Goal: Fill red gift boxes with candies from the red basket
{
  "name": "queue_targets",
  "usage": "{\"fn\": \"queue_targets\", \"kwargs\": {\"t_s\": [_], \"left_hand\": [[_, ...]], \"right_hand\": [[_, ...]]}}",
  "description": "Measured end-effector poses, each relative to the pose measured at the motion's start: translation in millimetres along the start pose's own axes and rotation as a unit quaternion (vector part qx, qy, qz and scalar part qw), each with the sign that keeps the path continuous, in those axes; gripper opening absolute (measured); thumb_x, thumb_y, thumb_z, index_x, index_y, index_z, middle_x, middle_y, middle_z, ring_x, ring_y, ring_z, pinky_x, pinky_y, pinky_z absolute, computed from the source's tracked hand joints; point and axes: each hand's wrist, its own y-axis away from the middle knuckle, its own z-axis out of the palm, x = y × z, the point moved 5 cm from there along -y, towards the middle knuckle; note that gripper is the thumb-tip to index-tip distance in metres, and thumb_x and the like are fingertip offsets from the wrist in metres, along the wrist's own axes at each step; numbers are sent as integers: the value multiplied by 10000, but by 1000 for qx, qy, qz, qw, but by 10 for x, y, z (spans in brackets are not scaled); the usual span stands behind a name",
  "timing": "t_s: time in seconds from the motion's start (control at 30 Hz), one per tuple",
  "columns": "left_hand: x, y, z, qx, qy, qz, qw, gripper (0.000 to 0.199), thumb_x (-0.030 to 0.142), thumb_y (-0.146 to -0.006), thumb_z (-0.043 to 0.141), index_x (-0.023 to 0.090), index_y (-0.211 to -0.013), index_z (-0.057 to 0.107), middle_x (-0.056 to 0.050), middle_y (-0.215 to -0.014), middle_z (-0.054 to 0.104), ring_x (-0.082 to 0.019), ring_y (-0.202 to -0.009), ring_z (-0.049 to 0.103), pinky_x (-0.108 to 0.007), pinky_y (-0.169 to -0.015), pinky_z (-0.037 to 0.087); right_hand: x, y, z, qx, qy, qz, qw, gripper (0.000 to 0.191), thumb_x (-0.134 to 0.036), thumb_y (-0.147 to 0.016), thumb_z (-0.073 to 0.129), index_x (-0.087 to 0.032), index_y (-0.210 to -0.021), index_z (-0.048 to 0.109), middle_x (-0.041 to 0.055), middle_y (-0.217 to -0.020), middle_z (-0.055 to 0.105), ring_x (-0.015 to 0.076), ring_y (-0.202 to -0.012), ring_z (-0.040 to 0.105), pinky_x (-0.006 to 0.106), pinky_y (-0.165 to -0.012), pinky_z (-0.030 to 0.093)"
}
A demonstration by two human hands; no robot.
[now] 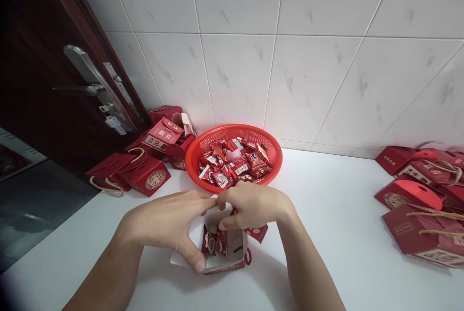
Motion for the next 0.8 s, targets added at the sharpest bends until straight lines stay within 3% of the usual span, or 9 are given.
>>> {"fn": "queue_targets", "kwargs": {"t_s": [0.1,0.17,0.27,0.43,0.57,0.67,0.8], "left_hand": [[20,8,14,-16,16,-3,1000,637,590,-572,843,230,-1064,658,-43,-988,682,-288,-928,647,-295,-725,466],[32,7,16,-7,28,2,1000,659,585,-577,839,230,-1101,655,-51,-1043,686,-294,-966,646,-301,-750,479],[32,6,9,8,45,0,999,755,576,-550,861,223,-1182,644,-59,-1151,681,-300,-1036,637,-313,-804,498],[-3,-14,-39,-9,80,21,997,615,516,-520,907,245,-1042,727,-10,-1166,698,-283,-1088,628,-284,-842,507],[-31,-43,-42,-40,122,86,988,432,481,-587,895,214,-879,721,15,-992,721,-210,-921,658,-236,-755,494],[-72,-56,-11,-52,122,78,988,422,521,-609,873,185,-753,663,30,-802,680,-170,-772,637,-219,-639,453],[-70,-47,2,-50,133,62,988,438,491,-588,890,187,-788,645,34,-822,678,-175,-791,637,-220,-646,448]], "right_hand": [[-85,53,-103,91,-72,-36,993,163,-328,-913,653,-165,-925,654,-4,-736,616,125,-666,514,237,-596,345],[-156,75,-171,183,-135,-66,972,275,-364,-957,590,-169,-764,565,-24,-673,546,102,-616,460,230,-576,338],[-253,46,-162,278,-160,-77,944,358,-408,-981,548,-188,-713,457,-37,-656,491,96,-598,411,230,-560,313],[-344,-94,33,234,-66,-30,970,250,-383,-977,555,-202,-835,457,-26,-714,534,113,-601,403,250,-553,270],[-330,-66,96,180,-74,-11,981,237,-420,-978,548,-205,-913,474,-10,-766,570,128,-626,456,251,-546,291],[-308,-15,109,155,-95,-10,983,243,-436,-967,565,-198,-969,514,-7,-765,586,137,-649,497,248,-566,329],[-296,28,78,150,-112,-23,982,220,-408,-961,573,-190,-942,554,-2,-755,592,141,-669,511,249,-591,353]]}}
